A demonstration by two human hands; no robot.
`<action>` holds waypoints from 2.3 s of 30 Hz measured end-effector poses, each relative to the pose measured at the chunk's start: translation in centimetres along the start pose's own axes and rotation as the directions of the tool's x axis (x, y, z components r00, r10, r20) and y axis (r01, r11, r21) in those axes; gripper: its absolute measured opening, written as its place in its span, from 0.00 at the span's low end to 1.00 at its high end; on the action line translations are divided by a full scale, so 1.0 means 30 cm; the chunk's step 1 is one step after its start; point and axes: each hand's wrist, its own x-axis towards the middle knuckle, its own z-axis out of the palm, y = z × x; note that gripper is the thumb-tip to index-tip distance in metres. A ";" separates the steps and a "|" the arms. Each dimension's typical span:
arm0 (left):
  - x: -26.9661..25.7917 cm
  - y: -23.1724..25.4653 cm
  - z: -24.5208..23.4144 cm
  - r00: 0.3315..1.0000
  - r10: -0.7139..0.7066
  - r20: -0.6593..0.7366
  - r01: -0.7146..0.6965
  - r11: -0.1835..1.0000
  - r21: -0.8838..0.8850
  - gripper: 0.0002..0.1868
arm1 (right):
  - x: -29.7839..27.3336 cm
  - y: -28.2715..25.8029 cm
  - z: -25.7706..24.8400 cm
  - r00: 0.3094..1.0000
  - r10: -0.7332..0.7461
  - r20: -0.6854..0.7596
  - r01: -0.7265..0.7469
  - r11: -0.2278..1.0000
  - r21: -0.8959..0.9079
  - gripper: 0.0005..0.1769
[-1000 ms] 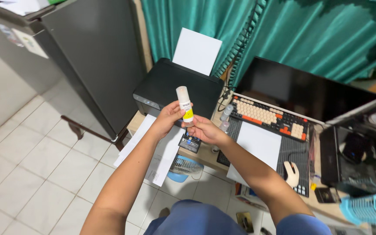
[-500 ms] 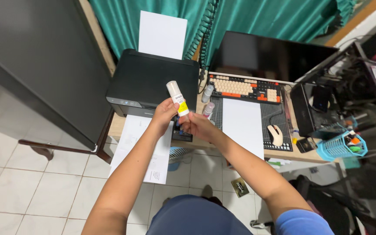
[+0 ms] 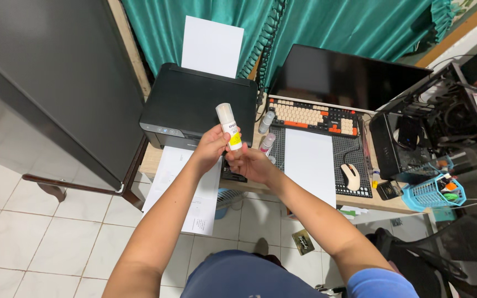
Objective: The person refills multiple printer ink cartridges using small bottles and a syringe. They open the cartridge caps, inject ink into each cartridge, and place them back into the printer's cartridge tray. The person handles yellow, magenta, and cyan cartridges sequentially.
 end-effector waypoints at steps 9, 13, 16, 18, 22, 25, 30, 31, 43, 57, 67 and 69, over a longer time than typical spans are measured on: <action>0.062 0.004 0.043 0.938 0.015 -0.346 0.079 0.963 0.256 0.20 | 0.096 0.072 -0.043 0.913 -0.311 -0.264 0.174 0.882 -0.438 0.20; 0.065 0.032 0.057 0.943 -0.012 -0.333 0.082 0.977 0.197 0.18 | 0.094 0.059 0.007 0.905 -0.210 -0.370 0.108 0.955 -0.278 0.23; 0.068 0.048 0.057 0.948 -0.028 -0.316 0.089 0.980 0.180 0.16 | 0.094 0.034 0.043 0.929 -0.134 -0.344 0.072 0.979 -0.189 0.25; 0.068 0.049 0.057 0.961 -0.019 -0.276 0.061 0.987 0.146 0.15 | 0.100 0.030 0.050 0.957 -0.111 -0.268 0.086 0.991 -0.106 0.26; 0.075 0.034 0.041 0.959 -0.042 -0.280 0.084 0.987 0.140 0.15 | 0.101 0.035 0.006 0.988 -0.073 -0.138 0.077 0.997 0.028 0.27; 0.086 0.014 0.024 0.959 -0.042 -0.282 0.076 0.991 0.110 0.15 | 0.083 0.015 -0.049 0.977 0.000 -0.212 -0.019 0.996 -0.088 0.26; 0.089 -0.027 -0.009 0.976 -0.013 -0.216 0.057 0.978 0.201 0.18 | 0.057 -0.133 -0.115 0.868 -0.042 -0.494 -0.368 0.614 -0.698 0.33; 0.093 -0.037 -0.008 0.985 -0.007 -0.171 0.054 0.960 0.274 0.19 | 0.049 -0.175 -0.114 0.878 -0.104 -0.467 -0.318 0.602 -0.732 0.30; 0.179 -0.065 0.151 1.000 -0.008 0.026 -0.010 0.797 0.604 0.36 | -0.059 -0.541 0.121 0.947 -0.317 -0.046 -0.056 -0.022 -0.998 0.19; 0.069 -0.035 0.159 0.821 0.269 -0.504 0.148 0.751 0.643 0.29 | -0.198 -0.778 -0.113 0.964 -0.245 0.105 0.046 -0.234 -0.971 0.16; -0.078 -0.216 0.275 0.638 0.289 -0.714 0.252 0.798 0.548 0.27 | -0.205 -0.749 -0.222 0.946 -0.095 0.310 0.279 -0.249 -0.927 0.15; -0.092 -0.237 0.296 0.625 0.296 -0.723 0.271 0.786 0.556 0.27 | -0.207 -0.731 -0.240 0.938 -0.052 0.341 0.317 -0.263 -0.911 0.16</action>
